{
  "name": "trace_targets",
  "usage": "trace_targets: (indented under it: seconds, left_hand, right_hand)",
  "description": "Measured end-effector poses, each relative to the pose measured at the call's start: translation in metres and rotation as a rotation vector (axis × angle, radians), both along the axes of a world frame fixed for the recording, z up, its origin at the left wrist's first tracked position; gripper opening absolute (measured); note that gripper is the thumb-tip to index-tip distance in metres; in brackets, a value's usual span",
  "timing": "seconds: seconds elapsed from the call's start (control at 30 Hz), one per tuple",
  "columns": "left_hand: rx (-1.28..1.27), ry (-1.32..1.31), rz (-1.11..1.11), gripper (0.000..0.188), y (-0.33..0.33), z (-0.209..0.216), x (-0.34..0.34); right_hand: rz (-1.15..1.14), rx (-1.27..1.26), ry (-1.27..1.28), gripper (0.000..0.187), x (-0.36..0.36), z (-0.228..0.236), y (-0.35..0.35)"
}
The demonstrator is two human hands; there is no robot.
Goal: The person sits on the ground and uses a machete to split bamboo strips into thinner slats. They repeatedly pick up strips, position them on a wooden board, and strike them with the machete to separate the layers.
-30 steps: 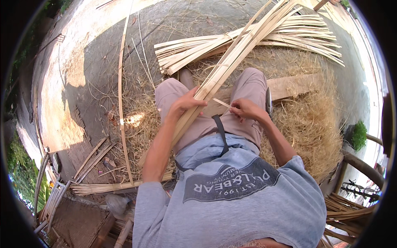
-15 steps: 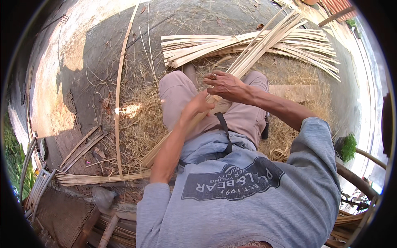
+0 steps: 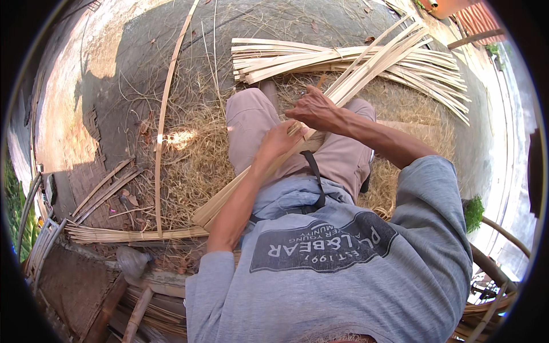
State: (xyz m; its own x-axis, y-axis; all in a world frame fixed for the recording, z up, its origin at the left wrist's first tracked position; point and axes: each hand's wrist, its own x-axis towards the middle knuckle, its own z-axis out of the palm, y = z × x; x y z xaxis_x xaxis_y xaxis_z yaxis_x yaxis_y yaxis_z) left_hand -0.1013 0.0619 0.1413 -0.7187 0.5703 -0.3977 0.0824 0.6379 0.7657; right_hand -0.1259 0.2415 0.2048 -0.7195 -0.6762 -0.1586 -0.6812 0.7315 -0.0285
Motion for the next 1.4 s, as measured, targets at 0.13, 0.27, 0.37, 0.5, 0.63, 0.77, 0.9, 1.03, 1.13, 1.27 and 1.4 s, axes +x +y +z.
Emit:
trace_targets:
  seconds: [0.13,0.27,0.37,0.5,0.63,0.77,0.9,1.03,1.13,1.27,1.4]
  left_hand:
    - [-0.025,0.059,0.069,0.055,0.005,0.006,0.009]
    - [0.005,0.127,0.149,0.051,0.008,0.005,0.018]
    - [0.021,0.104,0.169,0.047,0.009,0.007,0.02]
    - [0.032,0.081,0.138,0.042,0.008,0.014,0.018]
    - [0.041,0.067,0.106,0.041,0.007,0.017,0.02]
    - [-0.007,0.107,0.148,0.042,0.011,0.017,0.022]
    - [-0.002,0.146,0.186,0.043,0.012,0.015,0.026]
    - [0.0,0.122,0.137,0.043,0.01,0.013,0.022]
    - [0.015,0.124,0.123,0.042,0.009,0.015,0.022]
    - [-0.009,0.108,0.122,0.043,0.008,0.019,0.021]
    - [-0.06,0.151,0.138,0.048,0.012,0.009,0.023]
  right_hand:
    - [0.091,0.098,0.107,0.015,0.001,0.006,0.007]
    - [-0.049,0.182,-0.027,0.007,0.014,0.021,0.013]
    - [-0.07,0.076,0.081,0.008,0.033,0.015,0.023]
    - [-0.217,0.013,-0.367,0.015,0.051,0.023,0.013]
    - [-0.383,-0.417,-0.758,0.035,0.017,-0.006,0.018]
    - [-0.552,-0.576,-0.471,0.027,0.008,-0.021,0.025]
    - [-0.52,-0.297,-0.252,0.013,0.026,-0.029,0.038]
    - [-0.436,-0.092,-0.369,0.012,0.047,-0.017,0.033]
    - [-0.418,-0.184,-0.639,0.024,0.046,-0.004,0.021]
    - [-0.384,-0.562,-0.676,0.029,0.021,-0.007,0.022]
    - [-0.537,-0.531,-0.342,0.018,0.015,-0.036,0.024]
